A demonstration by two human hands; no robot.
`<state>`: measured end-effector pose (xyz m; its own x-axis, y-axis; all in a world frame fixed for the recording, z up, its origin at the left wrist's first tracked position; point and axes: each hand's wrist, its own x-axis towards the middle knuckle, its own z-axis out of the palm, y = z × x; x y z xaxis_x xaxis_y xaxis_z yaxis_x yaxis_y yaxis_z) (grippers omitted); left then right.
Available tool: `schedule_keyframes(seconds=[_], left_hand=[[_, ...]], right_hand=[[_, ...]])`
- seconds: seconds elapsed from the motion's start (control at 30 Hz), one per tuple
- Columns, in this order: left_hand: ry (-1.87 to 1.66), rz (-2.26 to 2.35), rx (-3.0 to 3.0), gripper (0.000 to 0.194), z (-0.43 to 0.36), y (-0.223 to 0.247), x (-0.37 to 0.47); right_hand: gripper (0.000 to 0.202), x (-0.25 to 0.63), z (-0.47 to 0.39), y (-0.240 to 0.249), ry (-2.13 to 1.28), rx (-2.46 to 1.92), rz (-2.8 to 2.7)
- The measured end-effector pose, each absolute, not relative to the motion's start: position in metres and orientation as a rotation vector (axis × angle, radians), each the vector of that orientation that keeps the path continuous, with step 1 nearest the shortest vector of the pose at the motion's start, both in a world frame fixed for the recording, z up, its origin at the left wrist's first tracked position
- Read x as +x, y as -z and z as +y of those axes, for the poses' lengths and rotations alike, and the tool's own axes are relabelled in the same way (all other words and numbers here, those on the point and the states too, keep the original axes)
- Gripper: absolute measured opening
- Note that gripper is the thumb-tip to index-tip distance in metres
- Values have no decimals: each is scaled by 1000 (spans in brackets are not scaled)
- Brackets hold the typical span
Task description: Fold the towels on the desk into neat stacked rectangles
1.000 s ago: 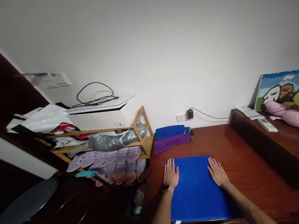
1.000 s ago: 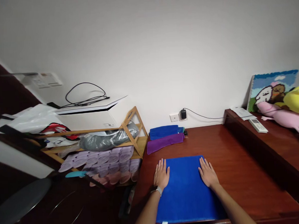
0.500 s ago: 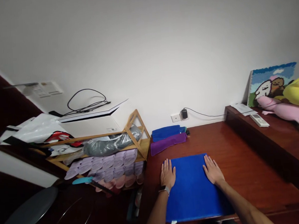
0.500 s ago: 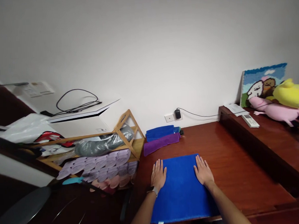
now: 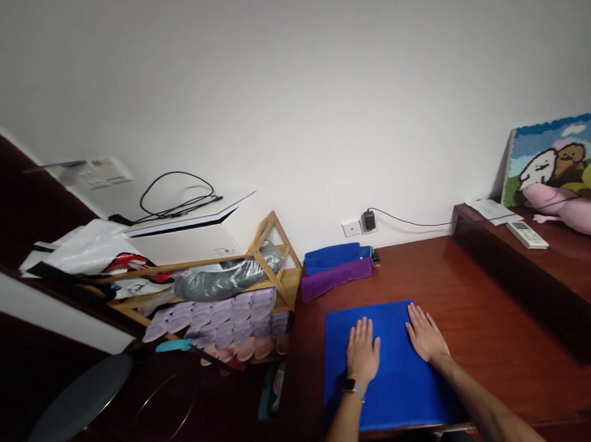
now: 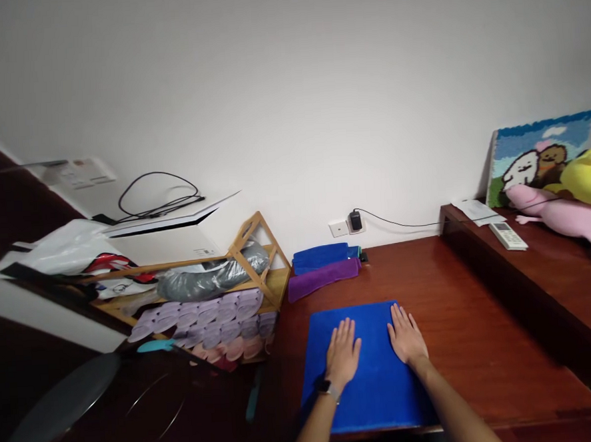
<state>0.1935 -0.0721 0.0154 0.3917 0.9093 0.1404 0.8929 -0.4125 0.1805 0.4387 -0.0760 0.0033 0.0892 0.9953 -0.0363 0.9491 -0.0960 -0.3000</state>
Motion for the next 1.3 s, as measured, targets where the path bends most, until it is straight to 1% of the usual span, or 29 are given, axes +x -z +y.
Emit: schedule_keyframes(seconds=[0.1, 0.2, 0.47, 0.7, 0.93, 1.0, 1.1, 1.2, 1.3], left_hand=[[-301, 1874, 2481, 61, -69, -12, 127], [-303, 1953, 2465, 61, -70, -7, 101], [-336, 1990, 2426, 61, -72, -10, 114], [-395, 1987, 2459, 61, -68, -2, 111], [-435, 1946, 2597, 59, -65, -1, 103], [-497, 1878, 2677, 59, -70, -6, 117], [-547, 1618, 2793, 60, -85, -14, 171], [-476, 1367, 2777, 61, -102, -18, 242], [-410, 1362, 2675, 62, -110, -17, 277]], right_hand=[[72, 438, -76, -2, -342, -2178, -1972], [72, 438, -76, -4, -339, -2200, -1991], [73, 436, -84, -27, -477, -2296, -2005], [69, 431, -132, -12, -391, -2227, -1999], [69, 424, -131, -13, -343, -2218, -1959], [69, 423, -130, -12, -340, -2212, -1954], [68, 424, -130, -14, -356, -2193, -1944], [68, 425, -131, -18, -363, -2182, -1969], [68, 427, -131, -19, -359, -2198, -2011]])
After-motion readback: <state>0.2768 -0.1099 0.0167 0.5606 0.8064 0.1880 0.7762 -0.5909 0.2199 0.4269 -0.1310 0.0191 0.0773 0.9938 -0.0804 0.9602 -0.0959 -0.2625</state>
